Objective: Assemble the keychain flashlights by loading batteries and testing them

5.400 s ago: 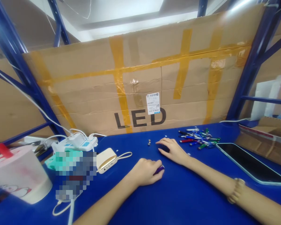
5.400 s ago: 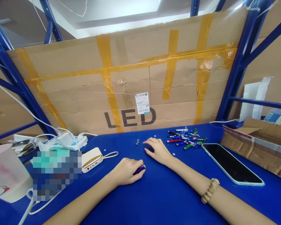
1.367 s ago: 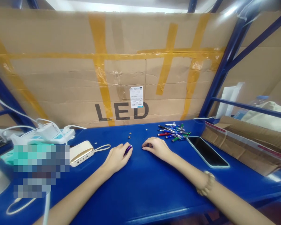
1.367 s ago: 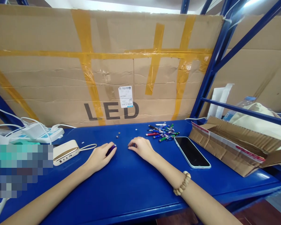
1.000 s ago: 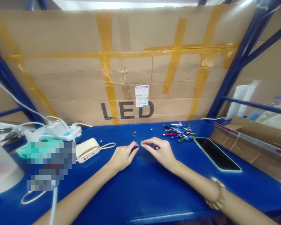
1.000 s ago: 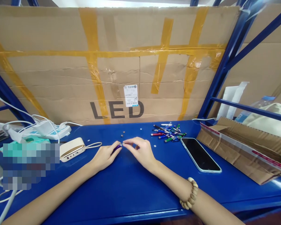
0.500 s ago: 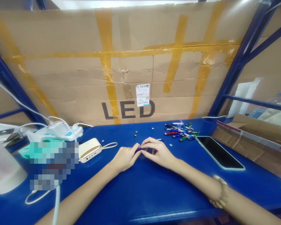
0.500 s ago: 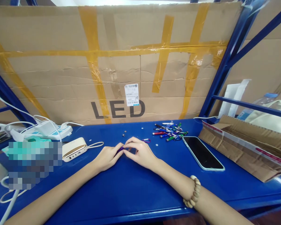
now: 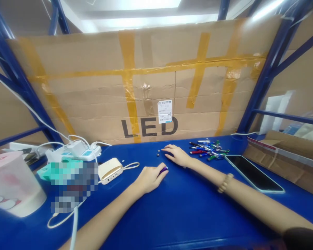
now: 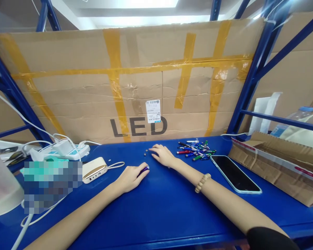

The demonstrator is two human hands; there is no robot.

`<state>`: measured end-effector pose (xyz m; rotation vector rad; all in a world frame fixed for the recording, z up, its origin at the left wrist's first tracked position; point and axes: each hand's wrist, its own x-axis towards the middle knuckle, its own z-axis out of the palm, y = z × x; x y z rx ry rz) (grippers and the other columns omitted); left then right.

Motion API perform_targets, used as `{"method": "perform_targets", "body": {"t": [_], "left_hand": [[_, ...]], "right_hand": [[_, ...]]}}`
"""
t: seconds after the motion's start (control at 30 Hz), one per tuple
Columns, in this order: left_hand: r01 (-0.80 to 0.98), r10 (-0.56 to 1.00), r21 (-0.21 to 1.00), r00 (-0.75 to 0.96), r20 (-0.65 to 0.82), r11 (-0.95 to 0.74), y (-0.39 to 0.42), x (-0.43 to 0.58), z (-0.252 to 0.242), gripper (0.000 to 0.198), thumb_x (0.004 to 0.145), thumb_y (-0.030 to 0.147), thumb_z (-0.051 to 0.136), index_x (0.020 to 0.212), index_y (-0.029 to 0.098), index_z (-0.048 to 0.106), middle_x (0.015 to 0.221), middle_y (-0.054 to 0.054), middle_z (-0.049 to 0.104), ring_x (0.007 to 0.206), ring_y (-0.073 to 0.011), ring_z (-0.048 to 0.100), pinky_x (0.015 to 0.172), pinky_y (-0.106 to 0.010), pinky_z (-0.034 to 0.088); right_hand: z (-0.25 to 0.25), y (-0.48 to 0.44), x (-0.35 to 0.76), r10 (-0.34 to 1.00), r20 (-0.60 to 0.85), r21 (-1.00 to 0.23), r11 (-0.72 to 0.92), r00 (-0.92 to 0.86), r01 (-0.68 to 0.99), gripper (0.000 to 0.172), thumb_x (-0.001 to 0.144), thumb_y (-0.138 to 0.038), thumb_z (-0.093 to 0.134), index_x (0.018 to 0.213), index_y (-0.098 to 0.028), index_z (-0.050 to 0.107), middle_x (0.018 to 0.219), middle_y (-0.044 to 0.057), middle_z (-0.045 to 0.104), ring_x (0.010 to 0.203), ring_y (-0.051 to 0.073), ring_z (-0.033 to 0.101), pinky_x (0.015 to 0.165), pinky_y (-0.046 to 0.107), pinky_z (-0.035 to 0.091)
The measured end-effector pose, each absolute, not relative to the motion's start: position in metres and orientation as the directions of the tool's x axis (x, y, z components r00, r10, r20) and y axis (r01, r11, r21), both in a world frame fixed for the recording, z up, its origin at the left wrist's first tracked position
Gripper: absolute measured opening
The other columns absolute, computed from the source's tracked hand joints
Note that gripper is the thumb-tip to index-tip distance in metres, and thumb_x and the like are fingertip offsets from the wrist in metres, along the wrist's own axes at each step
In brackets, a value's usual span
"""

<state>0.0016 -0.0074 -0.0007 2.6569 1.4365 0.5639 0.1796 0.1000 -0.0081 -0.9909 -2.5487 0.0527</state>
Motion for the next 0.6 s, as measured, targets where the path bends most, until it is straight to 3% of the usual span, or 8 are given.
{"method": "perform_targets", "body": {"t": [0.1, 0.2, 0.33, 0.43, 0.6], "left_hand": [[0.715, 0.777, 0.327, 0.491, 0.394, -0.618, -0.009, -0.001, 0.000, 0.021, 0.092, 0.027, 0.029, 0.098, 0.021, 0.048, 0.087, -0.003, 0.063, 0.075, -0.0160, 0.059, 0.069, -0.026, 0.044], [0.655, 0.710, 0.309, 0.529, 0.464, -0.690, -0.008, -0.004, 0.001, 0.019, 0.091, 0.020, 0.028, 0.090, 0.020, 0.047, 0.087, -0.004, 0.057, 0.077, -0.0152, 0.052, 0.075, -0.028, 0.042], [0.634, 0.704, 0.318, 0.566, 0.429, -0.704, -0.007, -0.005, 0.001, 0.018, 0.092, 0.018, 0.025, 0.088, 0.020, 0.043, 0.089, -0.004, 0.053, 0.077, -0.0149, 0.047, 0.079, -0.031, 0.039], [0.605, 0.723, 0.397, 0.553, 0.414, -0.690, -0.006, -0.005, 0.001, 0.015, 0.092, 0.020, 0.026, 0.088, 0.020, 0.041, 0.087, -0.004, 0.050, 0.077, -0.0149, 0.046, 0.079, -0.030, 0.040], [0.571, 0.782, 0.537, 0.493, 0.381, -0.621, -0.008, -0.007, 0.001, 0.014, 0.091, 0.025, 0.026, 0.087, 0.021, 0.039, 0.083, -0.002, 0.047, 0.071, -0.0137, 0.044, 0.072, -0.028, 0.041]], "right_hand": [[-0.011, 0.110, 0.164, 0.657, 0.348, -0.081, 0.732, -0.669, 0.677, 0.032, 0.092, -0.027, 0.039, 0.118, -0.023, 0.056, 0.120, 0.008, 0.054, 0.107, 0.022, 0.049, 0.085, 0.038, 0.040], [-0.012, 0.113, 0.156, 0.672, 0.373, -0.061, 0.706, -0.640, 0.706, 0.026, 0.090, -0.028, 0.043, 0.104, -0.022, 0.066, 0.110, 0.008, 0.060, 0.102, 0.022, 0.051, 0.082, 0.037, 0.040], [-0.013, 0.115, 0.159, 0.694, 0.400, -0.092, 0.680, -0.599, 0.727, 0.024, 0.087, -0.034, 0.050, 0.098, -0.022, 0.068, 0.105, 0.007, 0.061, 0.099, 0.022, 0.052, 0.078, 0.034, 0.042], [-0.015, 0.115, 0.163, 0.661, 0.400, -0.105, 0.722, -0.635, 0.684, 0.027, 0.088, -0.035, 0.048, 0.106, -0.025, 0.065, 0.108, 0.006, 0.059, 0.100, 0.020, 0.051, 0.078, 0.031, 0.043], [-0.014, 0.115, 0.161, 0.628, 0.409, -0.093, 0.751, -0.662, 0.654, 0.026, 0.087, -0.038, 0.049, 0.099, -0.025, 0.068, 0.106, 0.005, 0.059, 0.098, 0.020, 0.052, 0.078, 0.032, 0.043]]}}
